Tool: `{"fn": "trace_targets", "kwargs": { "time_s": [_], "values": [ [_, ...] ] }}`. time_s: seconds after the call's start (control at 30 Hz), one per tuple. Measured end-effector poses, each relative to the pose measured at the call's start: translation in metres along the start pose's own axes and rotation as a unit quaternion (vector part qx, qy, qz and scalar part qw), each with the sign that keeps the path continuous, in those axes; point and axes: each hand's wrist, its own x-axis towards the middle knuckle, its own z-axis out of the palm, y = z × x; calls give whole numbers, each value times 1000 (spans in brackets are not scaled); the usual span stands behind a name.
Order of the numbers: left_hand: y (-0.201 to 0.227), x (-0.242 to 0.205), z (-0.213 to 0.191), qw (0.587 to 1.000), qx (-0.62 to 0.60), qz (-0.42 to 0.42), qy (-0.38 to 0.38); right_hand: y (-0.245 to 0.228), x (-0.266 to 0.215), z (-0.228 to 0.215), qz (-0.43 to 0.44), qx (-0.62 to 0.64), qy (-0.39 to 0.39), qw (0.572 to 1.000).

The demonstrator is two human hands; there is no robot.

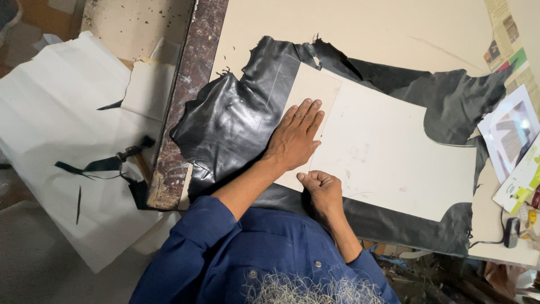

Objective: The person places paper pattern pieces on a black leather hide and uses chalk to trace their outlines. They reposition the patterns multiple times, use a newspaper strip as a straightedge, and briefly show a reference photo of a leather jacket.

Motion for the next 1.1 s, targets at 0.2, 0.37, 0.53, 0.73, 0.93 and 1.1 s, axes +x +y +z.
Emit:
{"fn": "trace_targets", "kwargs": {
  "time_s": [0.2, 0.37, 0.53, 0.73, 0.93, 1.1],
  "values": [
    [0, 0, 1, 998, 13, 14, 51, -6, 0, -25, -111, -128, -13, 985],
    [9, -2, 4, 990, 103, -9, 93, -34, 19, -71, -137, -9, -51, 989],
    [30, -4, 5, 990, 81, -66, 98, -75, 46, -67, -150, 10, -27, 988],
    [30, -21, 11, 996, 69, -44, 24, -126, 93, -21, -171, -4, -9, 985],
    [34, -16, 10, 997, 65, -51, -13, -153, 148, 30, -214, -39, 0, 976],
    [50, -10, 6, 989, 103, -69, -79, -176, 155, 42, -246, -108, 49, 962]
  ]
}}
